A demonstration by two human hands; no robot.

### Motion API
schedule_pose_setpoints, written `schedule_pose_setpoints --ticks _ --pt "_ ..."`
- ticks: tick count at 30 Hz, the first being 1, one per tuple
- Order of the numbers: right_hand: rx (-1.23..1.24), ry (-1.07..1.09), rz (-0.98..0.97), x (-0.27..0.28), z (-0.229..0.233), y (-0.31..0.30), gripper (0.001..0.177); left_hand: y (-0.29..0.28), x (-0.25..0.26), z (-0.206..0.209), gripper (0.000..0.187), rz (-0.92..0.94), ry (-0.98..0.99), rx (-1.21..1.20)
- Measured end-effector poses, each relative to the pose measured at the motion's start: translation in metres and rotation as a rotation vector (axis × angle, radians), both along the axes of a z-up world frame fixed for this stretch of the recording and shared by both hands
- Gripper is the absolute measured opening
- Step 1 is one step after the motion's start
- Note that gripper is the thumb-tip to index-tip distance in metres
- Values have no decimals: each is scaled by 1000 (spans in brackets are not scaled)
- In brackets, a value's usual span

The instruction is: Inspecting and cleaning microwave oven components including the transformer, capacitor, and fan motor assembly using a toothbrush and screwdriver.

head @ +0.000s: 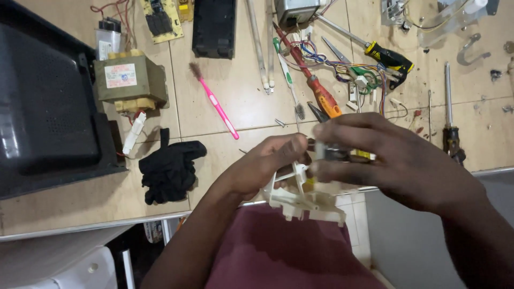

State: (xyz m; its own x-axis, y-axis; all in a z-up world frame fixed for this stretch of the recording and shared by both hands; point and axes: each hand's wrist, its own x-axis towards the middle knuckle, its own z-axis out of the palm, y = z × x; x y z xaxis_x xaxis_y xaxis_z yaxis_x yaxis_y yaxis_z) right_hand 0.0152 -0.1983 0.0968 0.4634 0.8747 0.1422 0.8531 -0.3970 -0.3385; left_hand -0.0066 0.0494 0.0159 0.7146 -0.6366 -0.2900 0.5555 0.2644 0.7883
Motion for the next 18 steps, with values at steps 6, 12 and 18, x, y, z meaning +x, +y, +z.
schedule_pose_setpoints --ticks 6,12,18 --pt "-30 31 98 11 6 10 56 -4 -14 -26 59 51 197 -354" --pt "17 46 -101 12 -1 18 54 -3 -22 -41 70 91 268 -530" --pt "46 279 -647 -7 -1 30 37 -10 -36 -81 69 273 408 -728"
